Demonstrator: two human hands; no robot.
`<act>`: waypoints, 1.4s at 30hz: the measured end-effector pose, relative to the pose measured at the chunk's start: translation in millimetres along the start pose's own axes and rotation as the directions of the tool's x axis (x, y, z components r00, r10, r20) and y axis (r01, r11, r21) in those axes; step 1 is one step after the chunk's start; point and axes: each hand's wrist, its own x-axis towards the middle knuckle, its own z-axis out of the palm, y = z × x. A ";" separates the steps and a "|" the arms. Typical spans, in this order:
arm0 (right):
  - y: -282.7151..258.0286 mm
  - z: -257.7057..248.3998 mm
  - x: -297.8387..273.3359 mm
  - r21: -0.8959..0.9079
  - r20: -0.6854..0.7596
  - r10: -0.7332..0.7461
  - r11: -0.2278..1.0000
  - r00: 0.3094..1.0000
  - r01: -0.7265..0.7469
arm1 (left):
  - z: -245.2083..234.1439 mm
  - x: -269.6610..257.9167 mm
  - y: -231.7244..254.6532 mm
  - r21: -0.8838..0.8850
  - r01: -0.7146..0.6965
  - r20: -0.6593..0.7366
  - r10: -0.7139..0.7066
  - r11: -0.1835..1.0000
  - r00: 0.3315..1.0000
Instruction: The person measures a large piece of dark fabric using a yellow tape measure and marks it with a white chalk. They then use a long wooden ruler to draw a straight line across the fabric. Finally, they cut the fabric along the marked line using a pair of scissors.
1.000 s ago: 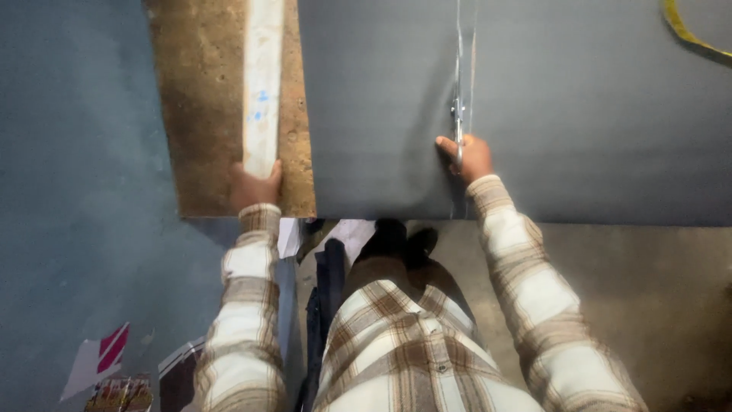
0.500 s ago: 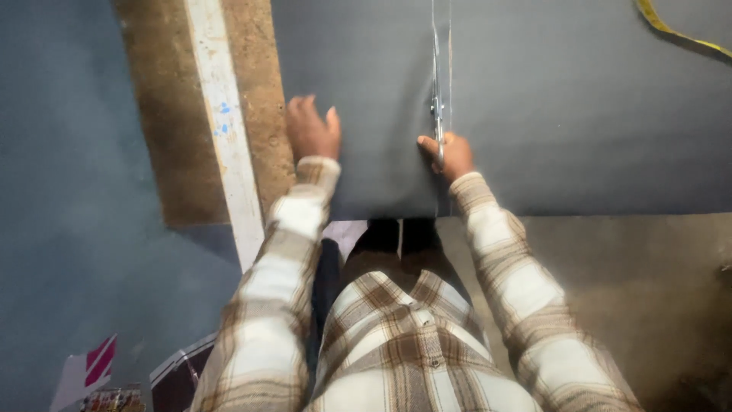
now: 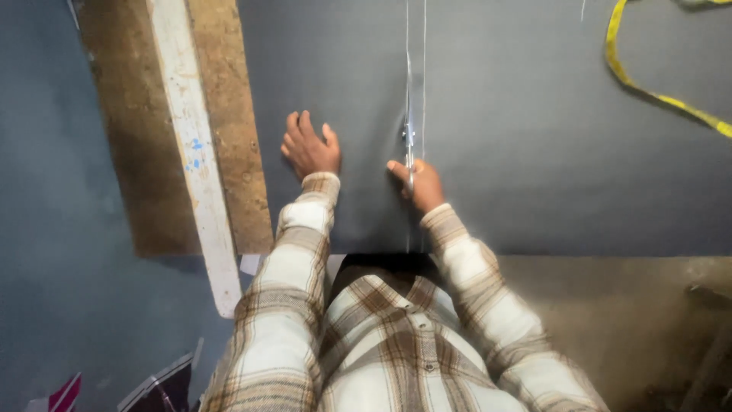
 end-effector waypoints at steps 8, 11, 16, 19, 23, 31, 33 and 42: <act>10.1 0.1 22.1 -0.058 0.030 0.021 0.998 0.999 -0.020 | -2.9 -1.2 -2.1 0.007 -0.032 -0.038 0.032 0.999 0.999; -3.9 -6.0 8.1 -0.076 0.035 0.024 0.997 0.999 -0.022 | -7.9 0.8 0.8 -0.011 -0.019 -0.043 0.019 1.000 0.999; -11.0 -4.3 1.2 -0.093 0.038 0.013 0.996 0.999 -0.010 | -2.2 -1.0 -1.9 0.000 -0.011 -0.042 0.011 1.000 0.999; -14.4 -2.8 -2.7 -0.099 0.037 -0.007 0.995 0.999 0.010 | -2.9 -0.7 -2.6 0.009 -0.017 -0.049 0.017 1.000 0.999; -15.2 -2.5 -4.0 -0.095 0.015 -0.034 0.995 0.999 0.035 | 0.8 -1.2 -3.9 -0.001 -0.017 -0.035 0.016 1.000 0.999; -26.8 -5.6 4.8 -0.069 0.032 -0.004 0.998 0.999 0.006 | -2.7 1.2 -2.5 -0.020 -0.024 -0.040 0.024 1.000 0.999; -28.4 -6.0 15.8 -0.054 0.039 0.003 0.999 0.999 -0.001 | -4.2 -2.0 -3.0 -0.016 -0.022 -0.029 0.022 1.000 0.999; -49.4 -8.7 36.2 0.002 0.036 -0.036 0.999 0.999 0.036 | -1.8 -2.3 -3.8 -0.014 -0.042 -0.087 0.041 0.999 0.995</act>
